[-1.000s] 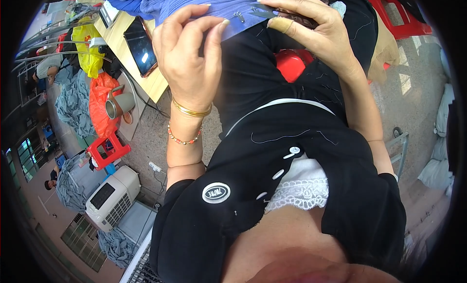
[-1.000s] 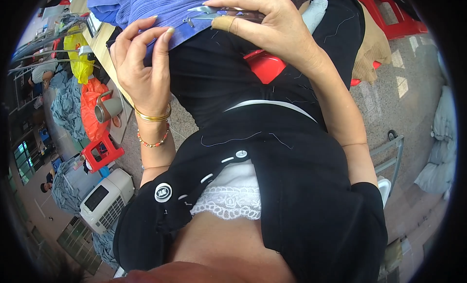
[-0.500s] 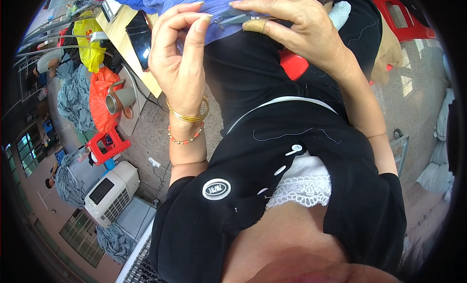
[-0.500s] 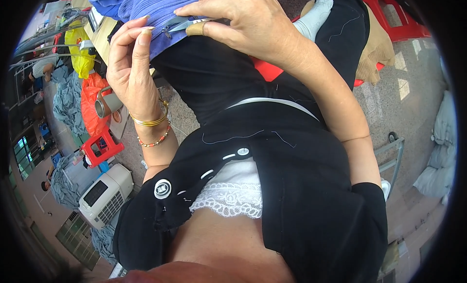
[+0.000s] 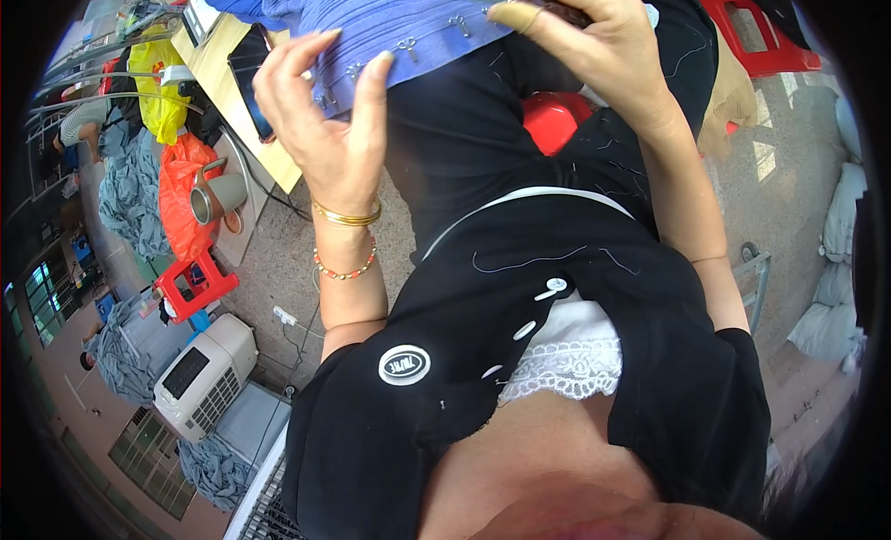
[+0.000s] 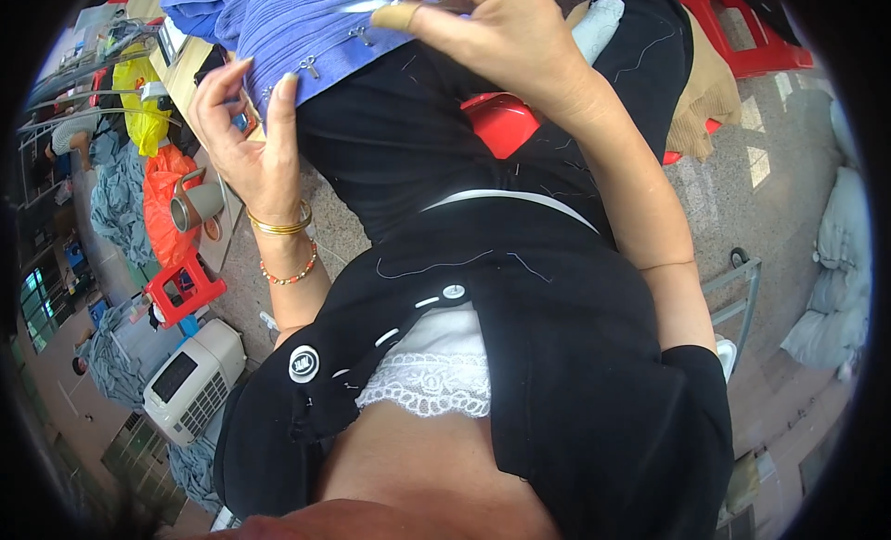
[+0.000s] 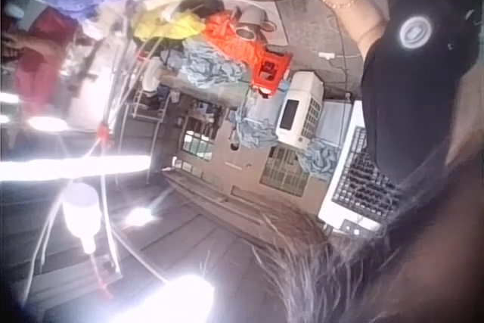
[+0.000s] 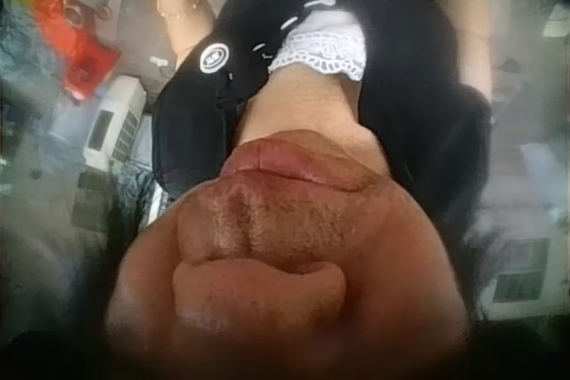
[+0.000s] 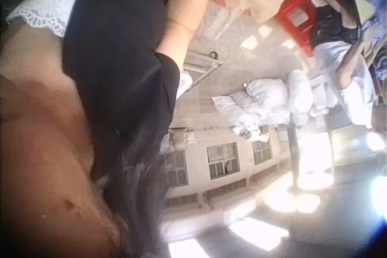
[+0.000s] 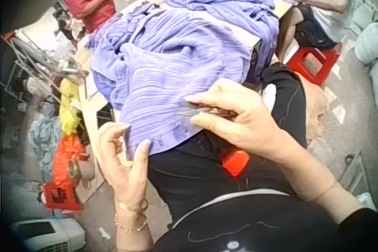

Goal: Trimming loose threads from blue garments using thread snips in a factory setting.

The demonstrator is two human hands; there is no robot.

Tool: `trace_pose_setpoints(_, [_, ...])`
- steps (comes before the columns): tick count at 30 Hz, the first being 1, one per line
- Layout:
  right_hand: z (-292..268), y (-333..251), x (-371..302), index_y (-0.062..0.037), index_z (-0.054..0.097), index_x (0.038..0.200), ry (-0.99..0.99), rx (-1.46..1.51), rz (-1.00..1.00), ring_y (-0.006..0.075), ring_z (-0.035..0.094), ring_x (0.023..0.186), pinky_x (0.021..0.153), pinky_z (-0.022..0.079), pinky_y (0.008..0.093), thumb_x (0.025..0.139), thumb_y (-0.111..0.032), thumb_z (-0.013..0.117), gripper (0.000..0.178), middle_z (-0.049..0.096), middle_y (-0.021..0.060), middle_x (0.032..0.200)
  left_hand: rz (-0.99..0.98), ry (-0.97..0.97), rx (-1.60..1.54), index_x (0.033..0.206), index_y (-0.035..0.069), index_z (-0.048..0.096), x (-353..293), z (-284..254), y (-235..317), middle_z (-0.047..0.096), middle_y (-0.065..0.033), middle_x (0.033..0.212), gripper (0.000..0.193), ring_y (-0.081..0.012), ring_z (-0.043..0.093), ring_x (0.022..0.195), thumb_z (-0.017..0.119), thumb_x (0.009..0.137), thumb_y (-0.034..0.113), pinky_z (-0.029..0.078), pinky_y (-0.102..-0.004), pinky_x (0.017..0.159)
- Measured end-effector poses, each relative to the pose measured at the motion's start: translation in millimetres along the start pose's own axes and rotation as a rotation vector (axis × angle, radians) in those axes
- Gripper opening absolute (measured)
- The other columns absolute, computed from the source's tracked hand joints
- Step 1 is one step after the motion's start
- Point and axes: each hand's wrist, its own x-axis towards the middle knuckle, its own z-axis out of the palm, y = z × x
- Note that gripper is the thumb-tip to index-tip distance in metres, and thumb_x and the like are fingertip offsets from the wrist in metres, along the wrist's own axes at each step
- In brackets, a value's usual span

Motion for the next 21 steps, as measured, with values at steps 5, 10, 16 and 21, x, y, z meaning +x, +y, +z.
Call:
trace_pose_setpoints(5, [-6,54,-21,-0.0071,0.076,0.116,0.026,0.135,0.146,0.0054,0.055,0.074,0.059,0.043,0.0206,0.083,-0.009,0.082,0.033,0.062,-0.0012,0.088,-0.299,0.020,-0.304,0.098,0.004,0.065,-13,-5,-22,0.060,-0.0016,0.092,0.025,-0.0108,0.055,0.081,0.084,0.084,0.012,0.045,-0.0243,0.073])
trace_pose_setpoints(10, [20,58,-10,0.0011,0.064,0.121,0.028,0.775,-0.240,0.0064,0.061,0.093,0.085,0.049,0.0212,0.098,-0.005,0.067,0.025,0.066,0.0007,0.103,-0.312,-0.011,-0.357,0.095,0.002,0.065,-11,-11,-28,0.061,-0.0003,0.088,0.017,-0.0071,0.056,0.076,0.080,0.087,0.007,0.047,-0.0203,0.069])
trace_pose_setpoints(16, [22,46,-11,-0.0001,0.062,0.121,0.004,0.770,-0.012,0.0057,0.058,0.094,0.084,0.048,0.0209,0.097,-0.003,0.067,0.024,0.063,0.0001,0.106,-0.315,0.014,-0.250,0.095,0.001,0.066,-19,-20,-58,0.061,-0.0006,0.089,0.016,-0.0072,0.058,0.077,0.078,0.089,0.008,0.051,-0.0215,0.071])
trace_pose_setpoints(21, [6,22,-20,-0.0005,0.062,0.125,-0.018,0.346,0.330,0.0035,0.054,0.085,0.075,0.044,0.0185,0.096,0.000,0.067,0.029,0.059,-0.0033,0.098,-0.314,-0.007,-0.084,0.095,0.001,0.065,-31,-13,-78,0.061,-0.0033,0.087,0.017,-0.0096,0.060,0.074,0.078,0.089,0.010,0.051,-0.0241,0.068])
